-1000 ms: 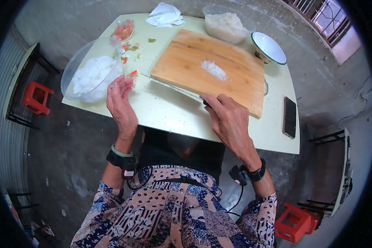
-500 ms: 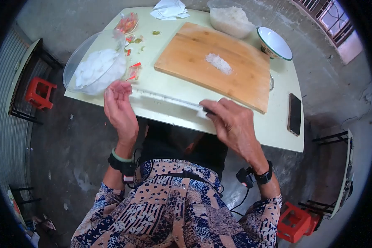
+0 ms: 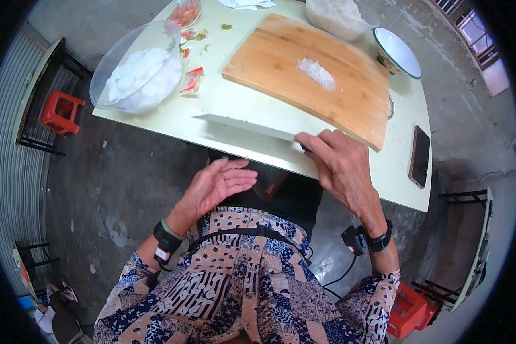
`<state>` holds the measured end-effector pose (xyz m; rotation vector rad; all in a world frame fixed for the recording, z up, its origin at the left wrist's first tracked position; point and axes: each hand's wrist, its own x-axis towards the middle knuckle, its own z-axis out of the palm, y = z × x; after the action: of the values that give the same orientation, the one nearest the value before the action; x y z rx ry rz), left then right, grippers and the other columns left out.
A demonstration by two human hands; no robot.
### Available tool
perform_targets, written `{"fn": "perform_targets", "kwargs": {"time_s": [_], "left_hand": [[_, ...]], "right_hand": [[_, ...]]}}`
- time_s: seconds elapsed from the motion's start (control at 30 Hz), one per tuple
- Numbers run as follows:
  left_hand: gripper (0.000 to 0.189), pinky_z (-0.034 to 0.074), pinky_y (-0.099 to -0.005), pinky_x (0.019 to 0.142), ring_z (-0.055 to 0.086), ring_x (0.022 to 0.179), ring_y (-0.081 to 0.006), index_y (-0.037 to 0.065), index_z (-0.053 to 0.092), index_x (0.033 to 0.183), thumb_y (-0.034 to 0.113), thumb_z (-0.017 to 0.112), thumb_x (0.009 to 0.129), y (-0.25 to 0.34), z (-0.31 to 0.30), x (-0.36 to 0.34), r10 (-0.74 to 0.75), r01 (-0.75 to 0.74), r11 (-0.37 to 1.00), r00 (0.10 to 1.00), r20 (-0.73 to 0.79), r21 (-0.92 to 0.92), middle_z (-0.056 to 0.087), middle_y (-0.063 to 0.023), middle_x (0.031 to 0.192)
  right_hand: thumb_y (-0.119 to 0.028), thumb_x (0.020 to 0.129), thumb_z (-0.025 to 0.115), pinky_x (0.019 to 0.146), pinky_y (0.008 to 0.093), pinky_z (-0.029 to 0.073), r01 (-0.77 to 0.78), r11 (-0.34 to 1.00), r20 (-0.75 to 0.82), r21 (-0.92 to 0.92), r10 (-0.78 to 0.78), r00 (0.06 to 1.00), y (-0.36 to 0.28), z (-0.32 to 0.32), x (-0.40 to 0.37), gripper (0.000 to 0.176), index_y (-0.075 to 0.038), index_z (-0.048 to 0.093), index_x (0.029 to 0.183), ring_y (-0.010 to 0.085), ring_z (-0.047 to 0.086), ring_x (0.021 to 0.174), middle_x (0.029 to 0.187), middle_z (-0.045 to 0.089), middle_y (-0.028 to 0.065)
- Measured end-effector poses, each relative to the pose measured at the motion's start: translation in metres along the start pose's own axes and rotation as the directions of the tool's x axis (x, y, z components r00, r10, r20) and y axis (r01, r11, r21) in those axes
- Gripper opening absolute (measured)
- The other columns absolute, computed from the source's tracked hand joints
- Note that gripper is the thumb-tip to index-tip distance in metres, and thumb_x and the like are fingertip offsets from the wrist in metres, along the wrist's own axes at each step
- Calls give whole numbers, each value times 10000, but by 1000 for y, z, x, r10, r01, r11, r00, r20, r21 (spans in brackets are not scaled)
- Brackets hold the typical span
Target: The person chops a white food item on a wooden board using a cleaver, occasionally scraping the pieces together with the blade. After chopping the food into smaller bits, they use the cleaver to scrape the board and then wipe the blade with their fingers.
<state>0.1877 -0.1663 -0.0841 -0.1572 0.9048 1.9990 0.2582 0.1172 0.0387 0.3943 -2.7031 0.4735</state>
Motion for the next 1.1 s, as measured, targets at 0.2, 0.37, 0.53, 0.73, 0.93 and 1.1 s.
{"fn": "perform_targets", "kwargs": {"time_s": [0.2,0.37,0.53,0.73,0.93,1.1], "left_hand": [[649,491,-539,1175,543,1386,-495,-172,409,1487,383,421,1152,12,17,7,-19,37,985,994,105,-167,502,-414,1478],[604,461,-552,1202,507,1415,-502,-183,414,1489,308,447,1139,16,11,16,-146,196,935,972,183,-294,474,-392,1514],[615,394,-562,1250,423,1479,-521,-226,352,1502,272,403,1146,11,14,23,-145,202,951,960,239,-234,415,-417,1554],[564,438,-522,1226,538,1400,-477,-155,424,1504,279,403,1145,7,20,26,-110,159,967,965,239,-199,497,-369,1520],[541,417,-564,1239,513,1416,-495,-195,417,1472,232,411,1141,8,19,22,-126,174,950,973,192,-259,518,-368,1486],[576,398,-568,1252,485,1433,-510,-210,410,1463,260,445,1132,10,13,21,-109,176,941,966,237,-288,490,-385,1501]], "right_hand": [[32,801,756,584,363,459,86,995,64,-58,-82,995,-19,-25,-37,359,-138,766,1117,220,576,677,772,614,40],[45,776,772,611,363,485,19,995,30,-97,-16,999,-24,-34,-52,420,-138,764,1154,229,600,705,809,636,54],[38,781,780,642,371,512,-70,988,-66,-141,61,996,-14,-30,-59,436,-125,752,1185,233,624,730,835,638,59],[17,760,788,622,362,505,14,989,36,-148,-9,999,-29,-32,-78,443,-139,766,1174,221,610,722,843,635,50],[31,762,782,625,356,499,-21,994,-70,-110,13,997,-31,-31,-72,446,-134,763,1176,226,617,742,866,646,66],[41,769,775,632,370,492,-21,985,-96,-170,5,995,-24,-20,-58,431,-114,758,1170,237,610,738,853,633,71]]}}
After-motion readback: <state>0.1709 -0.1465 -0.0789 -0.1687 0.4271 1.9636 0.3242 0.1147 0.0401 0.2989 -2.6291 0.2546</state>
